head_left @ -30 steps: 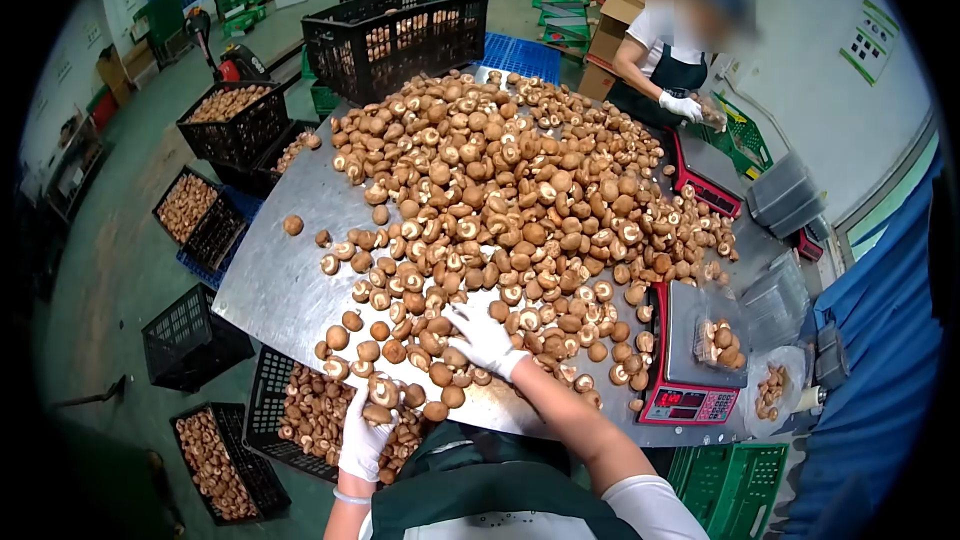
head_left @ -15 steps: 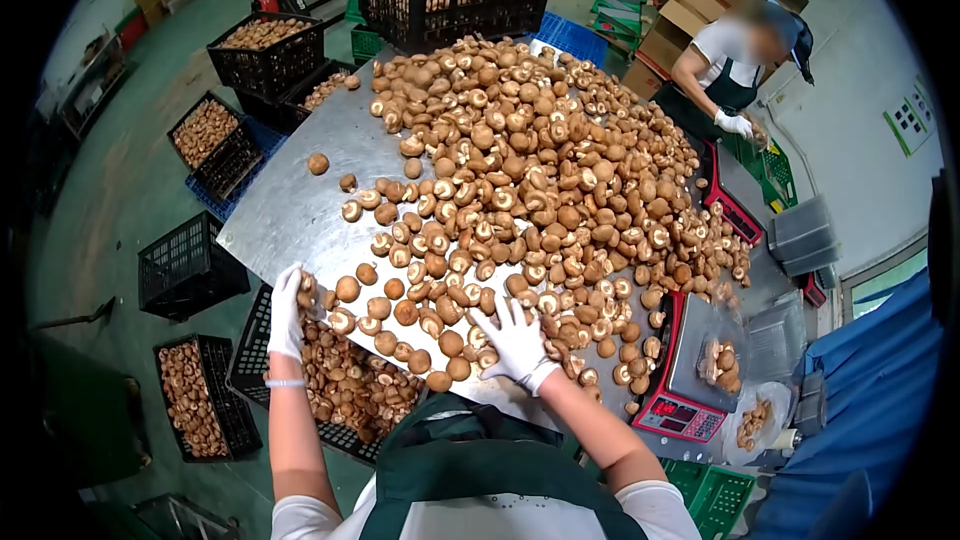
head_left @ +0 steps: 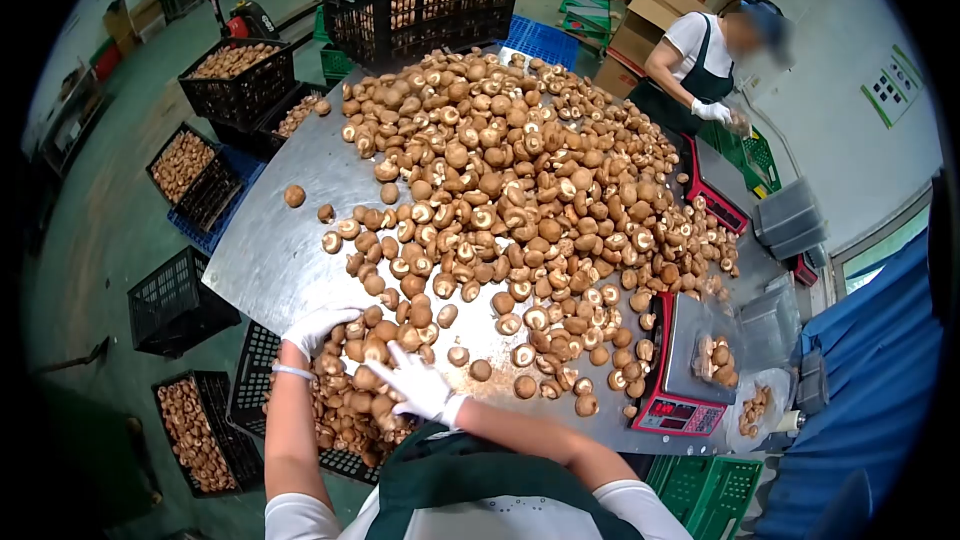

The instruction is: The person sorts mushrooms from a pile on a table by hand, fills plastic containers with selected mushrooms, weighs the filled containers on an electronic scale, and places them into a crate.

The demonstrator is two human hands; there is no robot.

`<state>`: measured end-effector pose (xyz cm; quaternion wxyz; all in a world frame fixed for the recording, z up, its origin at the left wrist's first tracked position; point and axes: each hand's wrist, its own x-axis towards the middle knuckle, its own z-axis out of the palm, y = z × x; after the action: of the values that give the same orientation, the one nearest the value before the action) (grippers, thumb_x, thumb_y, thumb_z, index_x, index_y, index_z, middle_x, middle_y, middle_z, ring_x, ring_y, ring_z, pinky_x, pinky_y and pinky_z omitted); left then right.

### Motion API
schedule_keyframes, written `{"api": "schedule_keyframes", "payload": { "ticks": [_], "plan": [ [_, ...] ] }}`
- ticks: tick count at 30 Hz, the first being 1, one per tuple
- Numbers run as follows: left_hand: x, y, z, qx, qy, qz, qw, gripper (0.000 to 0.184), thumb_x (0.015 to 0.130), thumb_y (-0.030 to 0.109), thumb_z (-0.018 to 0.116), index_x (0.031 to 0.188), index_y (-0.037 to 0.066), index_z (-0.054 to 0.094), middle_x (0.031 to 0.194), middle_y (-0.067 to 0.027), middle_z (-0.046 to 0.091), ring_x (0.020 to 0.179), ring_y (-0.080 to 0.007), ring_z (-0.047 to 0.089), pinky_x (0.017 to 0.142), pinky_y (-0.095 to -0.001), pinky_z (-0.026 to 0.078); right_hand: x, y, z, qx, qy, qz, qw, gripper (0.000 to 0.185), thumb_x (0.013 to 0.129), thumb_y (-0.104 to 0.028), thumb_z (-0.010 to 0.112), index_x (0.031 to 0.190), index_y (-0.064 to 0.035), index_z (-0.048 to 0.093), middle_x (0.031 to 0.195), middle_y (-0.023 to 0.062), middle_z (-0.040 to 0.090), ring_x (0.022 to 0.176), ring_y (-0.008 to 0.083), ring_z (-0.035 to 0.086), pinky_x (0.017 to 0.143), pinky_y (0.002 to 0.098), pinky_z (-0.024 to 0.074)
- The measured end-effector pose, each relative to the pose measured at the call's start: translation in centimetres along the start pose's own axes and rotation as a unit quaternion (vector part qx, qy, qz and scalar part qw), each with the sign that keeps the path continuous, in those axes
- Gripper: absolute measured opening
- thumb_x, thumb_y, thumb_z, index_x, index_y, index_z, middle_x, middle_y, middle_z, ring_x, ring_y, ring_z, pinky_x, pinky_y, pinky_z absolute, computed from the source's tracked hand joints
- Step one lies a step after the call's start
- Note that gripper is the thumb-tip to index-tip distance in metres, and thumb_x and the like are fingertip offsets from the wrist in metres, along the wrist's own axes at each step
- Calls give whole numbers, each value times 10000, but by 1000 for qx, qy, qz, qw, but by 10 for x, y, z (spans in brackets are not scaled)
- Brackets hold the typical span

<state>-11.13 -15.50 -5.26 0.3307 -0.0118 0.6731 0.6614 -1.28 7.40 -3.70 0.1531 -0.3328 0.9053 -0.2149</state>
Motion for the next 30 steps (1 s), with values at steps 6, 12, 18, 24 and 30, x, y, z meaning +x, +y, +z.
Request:
{"api": "schedule_keyframes", "payload": {
  "ticks": [6, 12, 18, 24, 30],
  "plan": [
    [-52, -16, -43, 79, -121, -68, 987, 279, 918, 178, 561, 1109, 1, 660, 1068, -85, 682, 1003, -166, 623, 941, -286, 461, 0, -24, -6, 138, -37, -185, 972, 951, 691, -230, 768, 1472, -195, 226, 1442, 194, 310, 1128, 384, 540, 925, 416, 483],
    [-42, 2, -81, 7, 187, 35, 982, 288, 936, 237, 554, 1122, 37, 645, 990, -73, 678, 831, -161, 625, 788, -289, 504, 5, 84, -78, 104, 145, 119, 977, 933, 693, -284, 792, 1440, -68, 277, 1392, 222, 383, 1256, 370, 431, 1038, 381, 388],
    [45, 32, -40, -121, 169, 30, 978, 392, 935, 214, 519, 1321, 145, 503, 756, -2, 568, 584, -107, 536, 453, -270, 422, 36, 104, -66, -90, 85, 156, 980, 1219, 485, -423, 884, 1483, -253, 204, 1356, 279, 353, 1121, 436, 488, 896, 478, 479],
    [55, 59, -2, 58, -10, 52, 997, 380, 895, 168, 526, 1259, 72, 577, 1351, -94, 514, 1275, -220, 428, 1090, -308, 289, 70, 72, -36, 42, 38, 63, 996, 1128, 556, -305, 860, 1478, -202, 219, 1308, 258, 383, 1074, 442, 530, 869, 469, 494],
    [-8, 6, -28, 2, -20, -22, 1000, 398, 912, 241, 532, 1237, 16, 578, 1254, -90, 585, 1178, -180, 504, 1050, -310, 368, 58, 18, 9, 89, 25, -30, 995, 1008, 694, -219, 781, 1492, -227, 166, 1407, 269, 268, 1138, 451, 477, 881, 423, 501]
  ]
}}
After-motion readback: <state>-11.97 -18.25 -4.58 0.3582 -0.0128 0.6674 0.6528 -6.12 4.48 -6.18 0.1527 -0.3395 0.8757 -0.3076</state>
